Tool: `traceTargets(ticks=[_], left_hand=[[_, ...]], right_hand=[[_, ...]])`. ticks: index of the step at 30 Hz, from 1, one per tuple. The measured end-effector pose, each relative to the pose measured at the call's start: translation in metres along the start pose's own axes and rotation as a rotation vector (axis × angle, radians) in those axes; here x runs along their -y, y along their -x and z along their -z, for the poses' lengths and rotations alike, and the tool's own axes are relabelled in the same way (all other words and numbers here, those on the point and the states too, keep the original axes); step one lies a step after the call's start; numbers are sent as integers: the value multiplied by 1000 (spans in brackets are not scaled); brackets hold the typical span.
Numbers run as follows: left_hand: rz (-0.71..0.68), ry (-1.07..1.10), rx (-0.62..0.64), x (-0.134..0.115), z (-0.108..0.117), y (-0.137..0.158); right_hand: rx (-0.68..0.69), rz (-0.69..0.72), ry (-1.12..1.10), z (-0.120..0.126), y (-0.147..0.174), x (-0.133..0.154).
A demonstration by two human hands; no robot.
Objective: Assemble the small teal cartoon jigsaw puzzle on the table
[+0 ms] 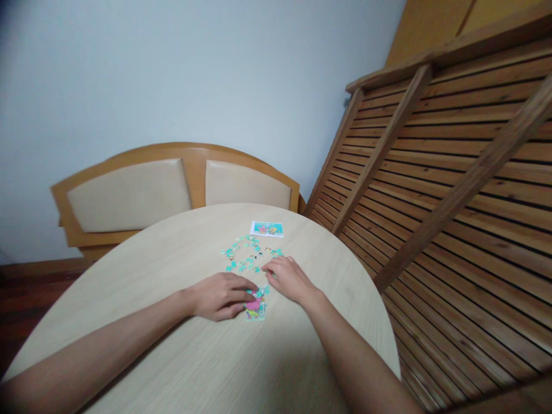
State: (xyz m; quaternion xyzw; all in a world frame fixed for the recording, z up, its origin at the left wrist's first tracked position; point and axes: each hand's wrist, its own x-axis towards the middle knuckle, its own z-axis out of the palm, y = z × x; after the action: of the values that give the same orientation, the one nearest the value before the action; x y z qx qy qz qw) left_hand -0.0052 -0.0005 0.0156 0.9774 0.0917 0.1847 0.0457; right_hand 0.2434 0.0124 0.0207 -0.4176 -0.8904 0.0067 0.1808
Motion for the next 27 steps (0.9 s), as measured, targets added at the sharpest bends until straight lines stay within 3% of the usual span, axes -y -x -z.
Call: traceTargets(ticks=[5, 11, 19, 22, 27], left_hand=[[10, 4, -5, 1, 0, 1], [3, 27, 11, 0, 2, 0], [9, 29, 33, -3, 4, -2], [141, -39, -9, 1, 2, 0], [682, -212, -264, 27, 1, 13]], right_hand=[[-43, -102, -55, 8, 8, -14], [25, -104, -121, 12, 22, -37], [7, -123, -115, 7, 19, -42], [-6, -140, -95, 6, 20, -43], [-7, -139, -75, 4, 20, -42]])
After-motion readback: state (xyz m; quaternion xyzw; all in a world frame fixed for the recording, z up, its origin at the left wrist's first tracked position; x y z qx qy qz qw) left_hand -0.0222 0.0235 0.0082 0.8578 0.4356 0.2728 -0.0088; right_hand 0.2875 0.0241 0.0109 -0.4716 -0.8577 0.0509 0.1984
